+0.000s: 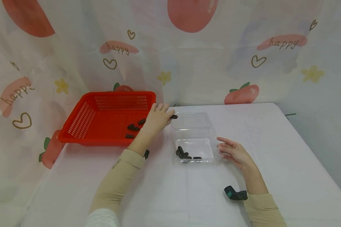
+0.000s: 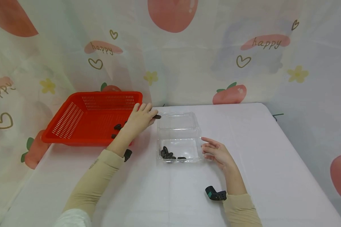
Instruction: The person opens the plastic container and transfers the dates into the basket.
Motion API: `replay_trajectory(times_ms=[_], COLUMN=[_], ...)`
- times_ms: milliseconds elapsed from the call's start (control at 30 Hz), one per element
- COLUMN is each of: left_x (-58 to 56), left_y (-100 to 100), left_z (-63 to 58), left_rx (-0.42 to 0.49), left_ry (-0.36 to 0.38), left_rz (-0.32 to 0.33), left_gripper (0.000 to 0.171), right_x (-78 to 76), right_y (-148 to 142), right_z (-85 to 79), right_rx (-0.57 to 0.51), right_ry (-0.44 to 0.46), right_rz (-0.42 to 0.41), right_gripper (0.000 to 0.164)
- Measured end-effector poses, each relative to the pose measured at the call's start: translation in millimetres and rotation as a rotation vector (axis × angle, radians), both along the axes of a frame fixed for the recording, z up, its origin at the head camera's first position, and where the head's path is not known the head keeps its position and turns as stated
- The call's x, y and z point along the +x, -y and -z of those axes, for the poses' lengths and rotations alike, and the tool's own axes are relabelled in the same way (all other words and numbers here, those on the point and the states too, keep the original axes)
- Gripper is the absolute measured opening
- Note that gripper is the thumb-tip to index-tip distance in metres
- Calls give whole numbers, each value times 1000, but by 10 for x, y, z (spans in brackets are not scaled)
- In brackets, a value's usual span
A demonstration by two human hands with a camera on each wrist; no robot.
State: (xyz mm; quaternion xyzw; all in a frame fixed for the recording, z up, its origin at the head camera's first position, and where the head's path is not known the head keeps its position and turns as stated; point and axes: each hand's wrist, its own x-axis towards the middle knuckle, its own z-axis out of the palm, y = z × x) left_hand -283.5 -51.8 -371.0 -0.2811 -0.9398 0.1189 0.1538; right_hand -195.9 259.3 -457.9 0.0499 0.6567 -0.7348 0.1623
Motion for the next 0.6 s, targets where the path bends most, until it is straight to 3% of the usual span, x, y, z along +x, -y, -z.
replay_trajectory(times_ms=[233, 600], left_x=[-29, -39], left_y=[244, 610], left_z=[-39, -28], left_rx=[96, 176], left_ry=[79, 119], left_rz=[-85, -155], left_gripper=[23, 28], right_x=[2, 8], right_y=[3, 1], right_z=[3, -24], right_rx=[-4, -20], right_ry=[-3, -5], right_rz=[-3, -12], right_gripper=[52, 49])
